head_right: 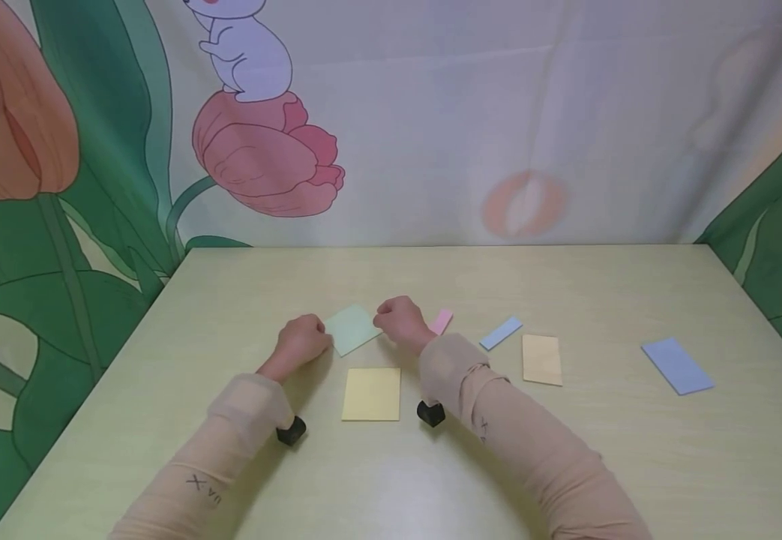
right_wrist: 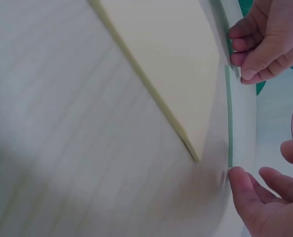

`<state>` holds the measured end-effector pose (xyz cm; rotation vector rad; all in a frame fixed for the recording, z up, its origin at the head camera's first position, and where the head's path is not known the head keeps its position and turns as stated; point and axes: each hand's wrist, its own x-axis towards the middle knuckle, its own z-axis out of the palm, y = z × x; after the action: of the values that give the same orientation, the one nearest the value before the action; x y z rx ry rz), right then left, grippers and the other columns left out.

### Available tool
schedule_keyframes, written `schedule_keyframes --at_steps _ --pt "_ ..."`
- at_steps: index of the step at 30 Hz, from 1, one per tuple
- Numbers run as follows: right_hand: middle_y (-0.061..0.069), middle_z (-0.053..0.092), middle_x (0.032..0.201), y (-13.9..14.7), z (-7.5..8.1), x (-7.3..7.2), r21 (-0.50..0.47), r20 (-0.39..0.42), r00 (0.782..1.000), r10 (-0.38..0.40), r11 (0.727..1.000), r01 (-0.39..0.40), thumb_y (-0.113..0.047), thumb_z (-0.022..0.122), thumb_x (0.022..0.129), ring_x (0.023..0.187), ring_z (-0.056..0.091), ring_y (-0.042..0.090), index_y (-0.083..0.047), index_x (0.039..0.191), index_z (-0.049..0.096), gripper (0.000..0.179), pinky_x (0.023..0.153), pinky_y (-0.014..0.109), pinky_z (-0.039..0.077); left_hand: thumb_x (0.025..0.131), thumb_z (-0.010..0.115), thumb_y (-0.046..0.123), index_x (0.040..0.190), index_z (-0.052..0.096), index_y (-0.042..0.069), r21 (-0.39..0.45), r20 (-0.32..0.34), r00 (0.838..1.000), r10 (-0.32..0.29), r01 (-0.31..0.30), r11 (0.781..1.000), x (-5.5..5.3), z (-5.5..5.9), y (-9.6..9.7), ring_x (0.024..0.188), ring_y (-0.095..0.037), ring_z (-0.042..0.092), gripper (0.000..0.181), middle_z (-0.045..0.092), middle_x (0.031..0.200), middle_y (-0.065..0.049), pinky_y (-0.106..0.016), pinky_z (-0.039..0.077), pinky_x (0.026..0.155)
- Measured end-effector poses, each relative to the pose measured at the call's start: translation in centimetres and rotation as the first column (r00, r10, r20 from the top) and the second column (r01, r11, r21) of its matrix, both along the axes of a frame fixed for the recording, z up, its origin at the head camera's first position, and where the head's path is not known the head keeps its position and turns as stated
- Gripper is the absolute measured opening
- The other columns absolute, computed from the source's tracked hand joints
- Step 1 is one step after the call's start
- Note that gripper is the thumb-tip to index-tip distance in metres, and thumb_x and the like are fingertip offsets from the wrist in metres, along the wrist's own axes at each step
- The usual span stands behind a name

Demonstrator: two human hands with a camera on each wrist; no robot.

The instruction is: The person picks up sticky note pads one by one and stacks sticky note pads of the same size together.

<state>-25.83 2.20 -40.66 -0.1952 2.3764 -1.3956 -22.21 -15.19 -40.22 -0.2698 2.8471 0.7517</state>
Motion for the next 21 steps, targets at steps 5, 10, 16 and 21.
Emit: schedule_keyframes --at_steps 5,10,16,21 --pt "0.017 0.056 0.108 -0.1 -0.3 -0.3 -0.038 0.066 0.997 -0.036 0.999 0.038 -0.009 0.048 0.086 0.085 0.054 0.018 0.005 0.12 0.048 0.037 0.076 0.026 0.047 0.076 0.05 0.005 0.051 0.026 0.013 0.003 -0.006 1.0 -0.015 0.015 1.0 0.0 0.0 0.1 0.043 -0.009 0.021 0.035 0.02 0.047 0.004 -0.02 0.019 0.04" --pt "0.014 0.057 0.101 0.2 -0.4 -0.2 -0.046 0.081 0.995 -0.052 0.997 0.056 -0.01 0.049 0.085 0.08 0.053 0.016 0.004 0.118 0.05 0.036 0.071 0.023 0.046 0.074 0.049 0.003 0.05 0.023 0.013 0.014 -0.048 0.998 -0.027 0.027 1.0 -0.1 -0.2 0.3 0.043 -0.009 0.019 0.038 0.017 0.048 0.004 -0.019 0.017 0.04" --pt "0.011 0.057 0.088 0.3 -0.5 -0.1 -0.032 0.08 0.995 -0.068 0.997 0.07 -0.009 0.048 0.084 0.071 0.052 0.014 0.005 0.117 0.051 0.036 0.064 0.022 0.046 0.074 0.051 0.003 0.051 0.023 0.013 0.03 -0.069 0.997 -0.028 0.03 0.999 -0.2 -0.5 0.8 0.044 -0.009 0.019 0.037 0.017 0.048 0.004 -0.019 0.017 0.041" --pt "0.008 0.055 0.082 0.4 -0.7 -0.4 -0.037 0.124 0.987 -0.101 0.994 0.106 -0.007 0.049 0.084 0.067 0.051 0.013 0.005 0.112 0.054 0.031 0.06 0.02 0.048 0.076 0.053 0.006 0.062 0.048 0.004 0.033 -0.063 0.998 -0.013 0.015 0.999 -0.4 -0.8 1.1 0.051 -0.012 0.034 0.015 0.041 0.057 -0.001 -0.02 0.027 0.046"
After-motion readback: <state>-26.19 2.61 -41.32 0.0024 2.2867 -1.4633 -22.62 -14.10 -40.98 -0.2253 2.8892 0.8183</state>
